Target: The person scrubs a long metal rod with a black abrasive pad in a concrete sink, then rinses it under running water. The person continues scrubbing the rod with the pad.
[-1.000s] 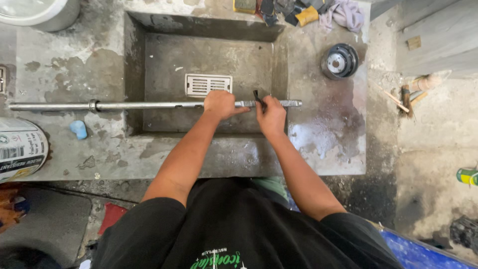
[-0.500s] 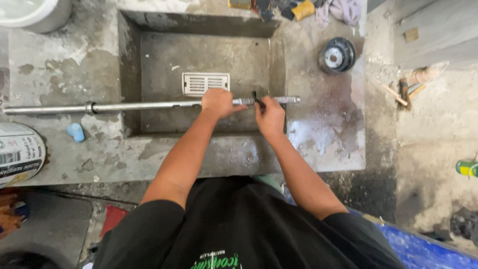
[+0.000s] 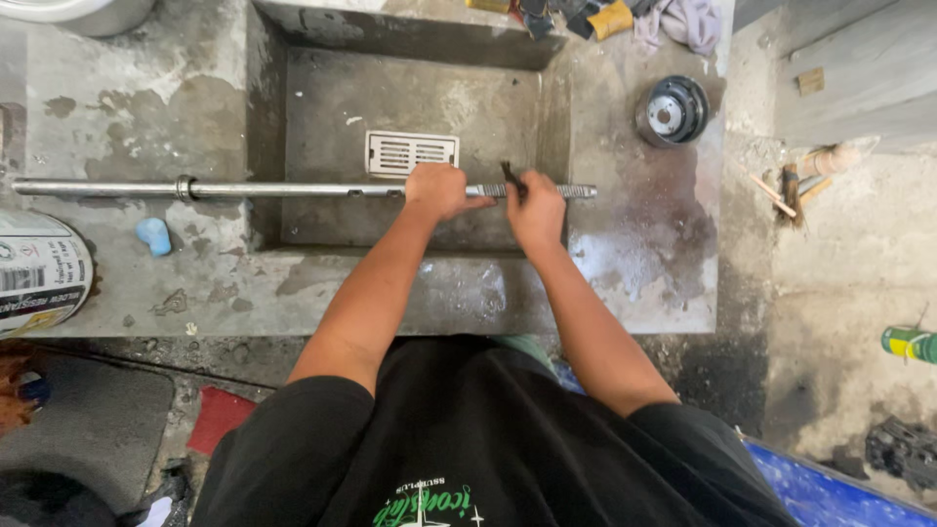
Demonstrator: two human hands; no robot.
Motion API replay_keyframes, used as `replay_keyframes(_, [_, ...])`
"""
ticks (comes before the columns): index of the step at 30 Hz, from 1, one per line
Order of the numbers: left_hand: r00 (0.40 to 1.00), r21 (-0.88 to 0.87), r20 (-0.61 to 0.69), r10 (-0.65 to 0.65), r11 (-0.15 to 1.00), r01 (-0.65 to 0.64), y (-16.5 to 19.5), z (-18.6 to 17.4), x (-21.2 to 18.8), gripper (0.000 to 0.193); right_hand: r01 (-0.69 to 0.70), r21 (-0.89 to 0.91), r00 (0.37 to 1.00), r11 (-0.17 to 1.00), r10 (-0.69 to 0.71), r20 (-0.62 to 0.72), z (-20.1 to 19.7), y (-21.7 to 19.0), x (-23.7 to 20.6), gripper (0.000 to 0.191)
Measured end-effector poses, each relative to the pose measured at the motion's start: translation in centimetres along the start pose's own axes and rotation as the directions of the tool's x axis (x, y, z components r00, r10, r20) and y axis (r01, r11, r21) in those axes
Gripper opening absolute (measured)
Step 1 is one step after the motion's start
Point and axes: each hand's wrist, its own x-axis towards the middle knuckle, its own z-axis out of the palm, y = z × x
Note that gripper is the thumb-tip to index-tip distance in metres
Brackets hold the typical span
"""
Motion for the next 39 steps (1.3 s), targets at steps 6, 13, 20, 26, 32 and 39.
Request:
replay_keyframes(6, [1.0, -0.018, -0.003, 0.003, 1.0, -0.003, 0.0, -0.3, 0.1, 0.091, -0.005, -0.019, 1.0, 1.0, 0.006, 0.019, 0.2, 0.4, -0.1, 0.021])
replay_keyframes(13, [1.0, -0.009, 0.002, -0.01, 1.0, 0.01, -0.1, 0.1, 0.3, 0.089, -0.028, 0.025, 0.999, 0.999, 0.027, 0.021, 0.4, 0.4, 0.1, 0.017])
replay_keyframes(20, [1.0, -0.003, -0.022, -0.009, 1.0, 0.009, -0.2, 0.1, 0.3, 0.09, 0.001, 0.056, 1.0, 0.998, -0.002, 0.003, -0.3, 0.3, -1.6, 0.016])
replay_keyframes(26, [0.999, -0.004, -0.032, -0.004, 1.0, 0.003, 0.0, -0.4, 0.0, 0.09, -0.061, -0.004, 0.998, 0.998, 0.061, 0.005, 0.6, -0.2, 0.3, 0.016])
replay_keyframes(32, [0.999, -0.002, 0.041, -0.024, 1.0, 0.024, 0.2, -1.3, -0.4, 0.09, -0.068, 0.023, 0.998, 0.997, 0.068, 0.003, -0.2, -0.4, -0.9, 0.015])
replay_keyframes(39, [1.0, -0.013, 0.003, -0.02, 1.0, 0.02, 0.1, -0.7, -0.2, 0.09, -0.068, 0.058, 0.998, 0.996, 0.068, -0.006, 0.4, -0.8, 0.5, 0.013])
